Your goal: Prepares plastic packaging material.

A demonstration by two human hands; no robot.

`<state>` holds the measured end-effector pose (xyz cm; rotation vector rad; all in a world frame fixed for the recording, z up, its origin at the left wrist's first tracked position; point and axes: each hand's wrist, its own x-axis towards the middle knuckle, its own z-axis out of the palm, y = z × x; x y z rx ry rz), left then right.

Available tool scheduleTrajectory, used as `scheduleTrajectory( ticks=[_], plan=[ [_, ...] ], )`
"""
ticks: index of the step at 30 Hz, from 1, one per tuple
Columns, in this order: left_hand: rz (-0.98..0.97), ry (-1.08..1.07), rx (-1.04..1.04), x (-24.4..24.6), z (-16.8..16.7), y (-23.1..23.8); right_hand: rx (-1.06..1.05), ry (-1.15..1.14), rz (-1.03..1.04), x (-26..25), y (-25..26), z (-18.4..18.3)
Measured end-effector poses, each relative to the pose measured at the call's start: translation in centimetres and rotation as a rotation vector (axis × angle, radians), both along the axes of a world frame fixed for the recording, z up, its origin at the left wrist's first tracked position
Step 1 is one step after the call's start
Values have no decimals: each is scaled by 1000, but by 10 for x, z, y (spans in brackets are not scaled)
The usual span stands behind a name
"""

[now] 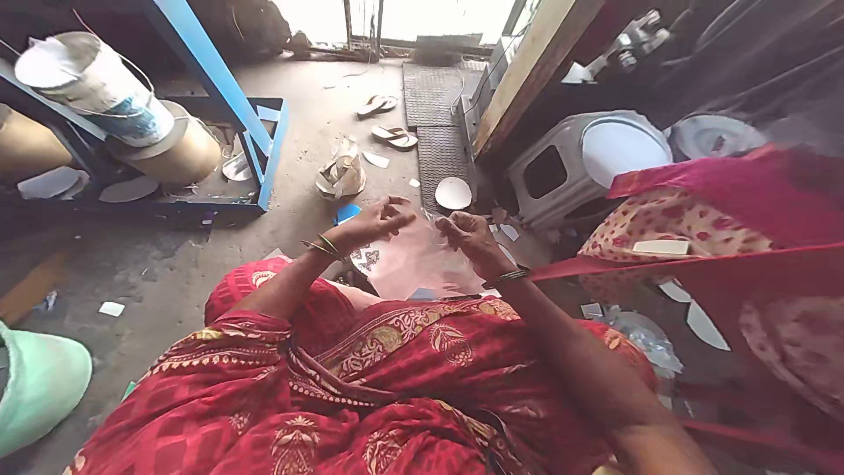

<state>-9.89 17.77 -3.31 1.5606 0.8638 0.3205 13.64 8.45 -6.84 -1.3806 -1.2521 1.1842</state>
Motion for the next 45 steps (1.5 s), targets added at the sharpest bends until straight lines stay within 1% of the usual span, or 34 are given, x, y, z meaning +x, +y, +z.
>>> scheduleTrajectory(
  ticks=[2,5,9,11,13,16,20,23,26,28,30,32,34,35,37,38,40,42,43,44,45],
  plan=[
    [-47,18,15,1,-5,-5,-12,19,-29,-4,0,3],
    [21,-55,100,1,-13,-7,-27,62,-16,-9,-1,8],
    [110,-158,165,-6,-11,2,-20,65,117,1,2,3],
    [160,-201,157,-7,-12,4,-36,127,179,7,5,-3],
    [183,-228,149,-7,-13,4,-66,194,204,8,5,0],
    [171,-192,240,-7,-14,6,-70,260,239,7,8,3],
    [123,-184,258,-5,-16,4,-73,261,294,7,7,6],
    [105,-99,348,-5,-18,4,6,273,325,5,5,7],
    [173,-71,476,-8,-24,8,44,263,206,-1,0,6],
    [191,-51,523,-9,-23,8,36,156,109,0,-3,9],
    [215,-12,560,-9,-21,8,63,68,63,4,-3,6],
    [269,32,551,-10,-18,9,78,90,35,9,0,3],
    [345,67,539,-14,-10,13,65,170,-47,13,3,4],
    [403,72,545,-17,-6,17,50,136,-85,19,1,2],
    [559,67,534,-28,2,27,-40,-63,-197,42,-6,-6],
    [635,59,529,-34,7,32,-94,-166,-280,56,-5,-17],
    [761,26,522,-43,17,39,-150,-329,-436,90,10,-45],
    [821,1,502,-48,24,40,-164,-399,-572,111,29,-59],
    [825,-7,497,-48,26,40,-165,-468,-606,114,32,-60],
    [813,2,504,-49,27,39,-158,-570,-591,113,30,-59],
    [793,27,523,-48,26,38,-145,-707,-518,109,25,-58]
  ],
)
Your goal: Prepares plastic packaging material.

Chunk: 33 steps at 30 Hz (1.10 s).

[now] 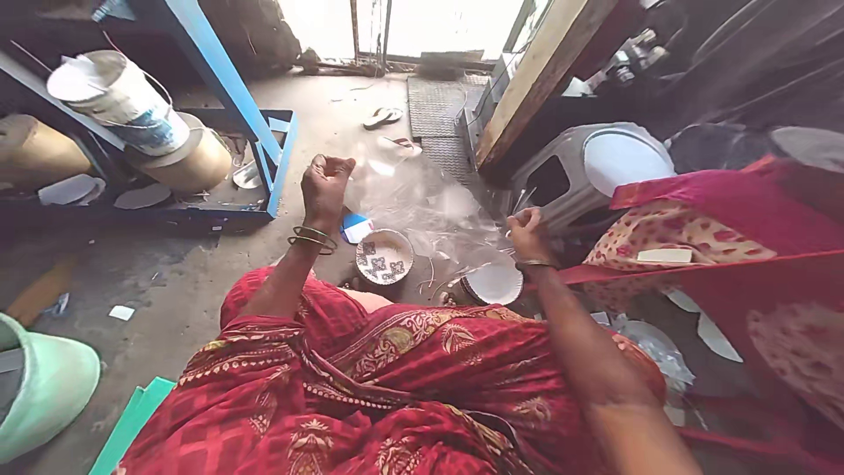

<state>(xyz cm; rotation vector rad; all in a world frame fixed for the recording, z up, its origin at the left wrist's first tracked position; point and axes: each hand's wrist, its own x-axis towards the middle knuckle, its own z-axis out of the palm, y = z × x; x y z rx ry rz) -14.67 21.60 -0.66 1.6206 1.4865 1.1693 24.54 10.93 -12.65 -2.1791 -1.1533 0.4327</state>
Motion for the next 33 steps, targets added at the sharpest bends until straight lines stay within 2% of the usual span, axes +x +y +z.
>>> scheduleTrajectory(
  ticks=[2,3,5,7,9,10,11,13,14,15,17,19,22,25,26,28,30,31,33],
  plan=[
    [-45,52,16,3,-2,-3,-155,-200,205,-18,-10,-1],
    [-65,77,35,4,-3,-4,-263,-223,316,-28,-14,-7],
    [-92,123,82,7,-4,-7,-604,-174,596,-50,-25,-24],
    [-78,168,106,9,-4,-8,-867,-172,940,-69,-35,-63],
    [-62,189,129,11,-1,-10,-1018,-191,1191,-87,-40,-86],
    [-68,189,144,12,-1,-11,-1049,-191,1234,-90,-40,-90],
    [-87,178,149,13,0,-11,-1042,-184,1202,-86,-36,-85],
    [-151,126,99,15,-3,-10,-858,-205,953,-70,-21,-51],
    [-188,96,60,16,-7,-10,-647,-249,820,-66,-14,-24],
    [-222,72,30,18,-10,-11,-346,-254,716,-64,-8,1],
    [-305,36,-38,25,-15,-16,131,-117,628,-75,-4,48],
    [-430,-6,-116,35,-18,-23,359,19,691,-101,-10,86],
    [-628,-105,-251,50,-19,-39,517,86,817,-136,-14,95],
    [-774,-241,-306,50,-20,-42,579,168,773,-141,-19,87],
    [-794,-295,-321,48,-21,-41,555,191,749,-135,-21,85],
    [-706,-333,-350,43,-23,-35,552,238,640,-113,-15,76],
    [-517,-229,-295,40,-31,-22,545,260,433,-80,1,67],
    [-456,-96,-255,37,-33,-16,514,186,319,-58,6,66],
    [-452,250,-164,30,-34,-10,452,6,112,-8,8,70]
  ],
)
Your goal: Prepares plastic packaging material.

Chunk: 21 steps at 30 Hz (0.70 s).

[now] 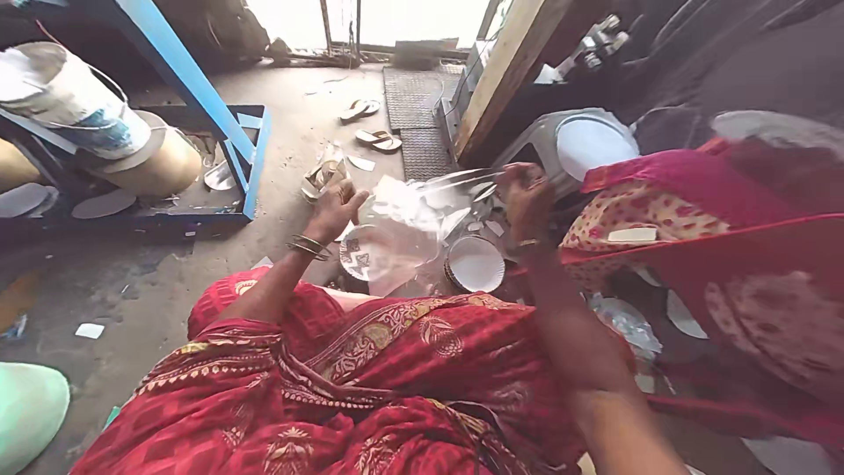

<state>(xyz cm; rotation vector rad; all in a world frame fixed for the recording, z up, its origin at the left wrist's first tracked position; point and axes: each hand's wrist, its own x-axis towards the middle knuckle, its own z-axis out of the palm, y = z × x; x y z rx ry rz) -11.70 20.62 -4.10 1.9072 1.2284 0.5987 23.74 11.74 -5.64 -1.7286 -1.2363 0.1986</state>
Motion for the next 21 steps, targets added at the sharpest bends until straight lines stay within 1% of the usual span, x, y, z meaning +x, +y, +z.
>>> scheduleTrajectory(
  ticks=[1,2,3,4,5,6,7,9,11,13,16,17,18,19,20,21],
  plan=[
    [-57,166,81,-3,-1,-1,-38,3,-114,22,-6,6],
    [-125,324,164,-6,-6,-2,-34,100,-214,38,-14,12],
    [-183,465,218,-7,-12,-6,64,248,-318,56,-14,12],
    [-235,579,253,-8,-19,-11,216,410,-386,68,-13,11],
    [-287,676,236,-7,-26,-17,380,559,-394,74,-12,14],
    [-342,763,190,-7,-31,-22,500,691,-333,72,-15,20],
    [-399,828,133,-7,-36,-27,545,761,-268,62,-20,29],
    [-542,937,44,-9,-53,-31,512,744,-154,36,-30,48],
    [-688,1009,35,-3,-68,-37,532,651,-91,21,-21,63],
    [-811,1014,64,18,-77,-52,598,550,-11,10,-7,72],
    [-1064,904,119,70,-92,-89,597,475,154,-17,-1,84],
    [-1101,833,125,82,-102,-102,566,489,210,-27,0,89],
    [-1067,777,73,88,-103,-120,528,523,268,-38,-2,94],
    [-972,773,-49,89,-92,-141,492,539,325,-48,-4,98],
    [-838,798,-214,88,-77,-159,455,535,375,-57,-6,101],
    [-810,630,-244,73,-88,-159,434,515,437,-65,-9,100]
  ],
)
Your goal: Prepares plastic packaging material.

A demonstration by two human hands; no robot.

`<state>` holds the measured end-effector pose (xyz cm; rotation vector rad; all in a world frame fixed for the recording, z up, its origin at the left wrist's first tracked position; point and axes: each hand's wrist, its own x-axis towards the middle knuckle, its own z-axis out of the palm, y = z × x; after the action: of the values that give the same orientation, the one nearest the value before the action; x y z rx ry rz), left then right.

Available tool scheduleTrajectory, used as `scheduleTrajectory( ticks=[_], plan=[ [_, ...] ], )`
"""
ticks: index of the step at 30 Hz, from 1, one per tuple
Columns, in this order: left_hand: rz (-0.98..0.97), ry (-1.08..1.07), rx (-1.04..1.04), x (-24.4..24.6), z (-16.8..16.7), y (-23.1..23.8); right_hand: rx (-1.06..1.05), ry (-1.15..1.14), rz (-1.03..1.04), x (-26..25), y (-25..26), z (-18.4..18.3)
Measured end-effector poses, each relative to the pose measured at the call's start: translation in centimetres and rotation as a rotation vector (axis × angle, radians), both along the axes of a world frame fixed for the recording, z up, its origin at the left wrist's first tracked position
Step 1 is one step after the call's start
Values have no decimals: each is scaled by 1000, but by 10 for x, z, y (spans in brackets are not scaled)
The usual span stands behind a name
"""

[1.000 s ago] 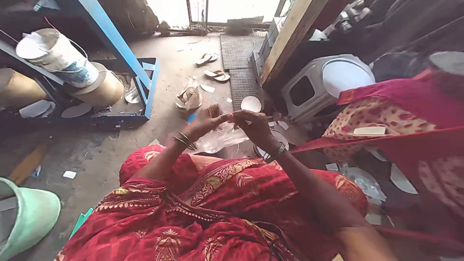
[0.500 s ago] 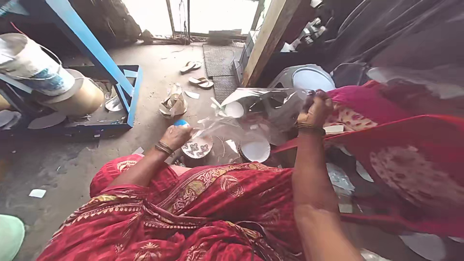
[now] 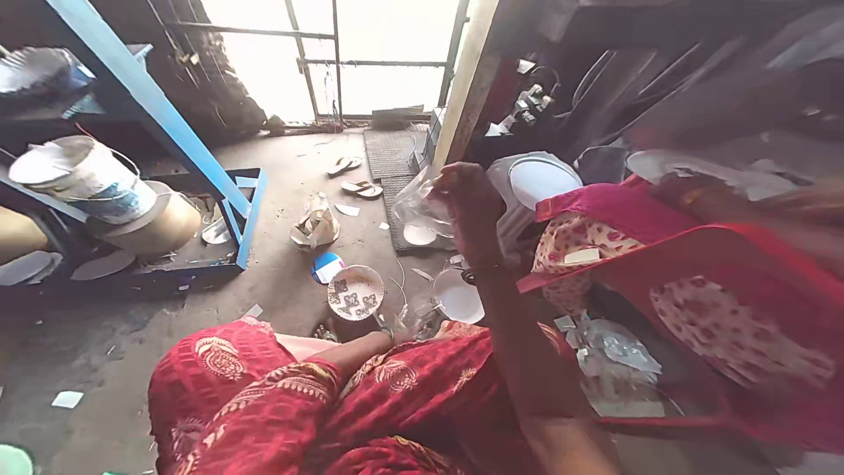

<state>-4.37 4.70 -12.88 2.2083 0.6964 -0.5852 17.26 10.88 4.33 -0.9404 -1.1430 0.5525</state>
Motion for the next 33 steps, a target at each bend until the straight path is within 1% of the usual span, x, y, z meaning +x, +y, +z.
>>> scheduleTrajectory(
  ticks=[1,2,3,4,5,6,7,8,9,10,11,12,13,15,16,17,20,22,23,25,28,33],
  plan=[
    [42,-86,-129,-8,-18,10,10,-43,65,-5,-3,-4],
    [93,-116,-281,-5,-34,22,4,-90,128,-9,-9,-7],
    [193,-112,-441,8,-39,33,-28,-118,183,-12,-14,-10],
    [298,-153,-481,14,-39,47,-77,-152,226,-13,-20,-13],
    [369,-217,-432,13,-29,68,-134,-203,248,-13,-24,-14],
    [449,-278,-324,5,-13,93,-196,-273,240,-12,-28,-14],
    [581,-358,-207,-7,3,116,-236,-358,216,-10,-31,-14],
    [789,-466,-106,-20,24,132,-264,-439,200,-6,-34,-14],
    [1001,-595,33,-32,37,146,-293,-507,191,-3,-38,-12],
    [1137,-711,194,-42,48,159,-309,-563,195,0,-41,-11],
    [1156,-854,273,-49,63,163,-312,-609,231,0,-41,-9],
    [1060,-974,315,-51,79,160,-274,-667,286,0,-32,-13],
    [886,-1047,331,-50,93,152,-245,-701,328,-3,-19,-21],
    [530,-1062,284,-41,115,127,-307,-713,412,-19,-9,-24],
    [430,-1038,217,-36,121,113,-334,-703,444,-27,-8,-21],
    [395,-1007,144,-32,126,100,-340,-685,462,-33,-9,-18],
    [402,-994,14,-34,119,82,-313,-578,442,-34,-12,-12],
    [456,-1033,-16,-42,107,85,-378,-469,374,-30,-14,-10],
    [490,-1043,-10,-46,103,86,-385,-437,333,-27,-13,-12],
    [575,-1021,-4,-54,100,87,-314,-411,282,-17,-8,-21],
    [693,-1035,-6,-58,100,89,-248,-342,273,-5,-4,-27],
    [783,-1156,38,-64,101,96,-348,-303,315,-2,-15,-15]
  ],
)
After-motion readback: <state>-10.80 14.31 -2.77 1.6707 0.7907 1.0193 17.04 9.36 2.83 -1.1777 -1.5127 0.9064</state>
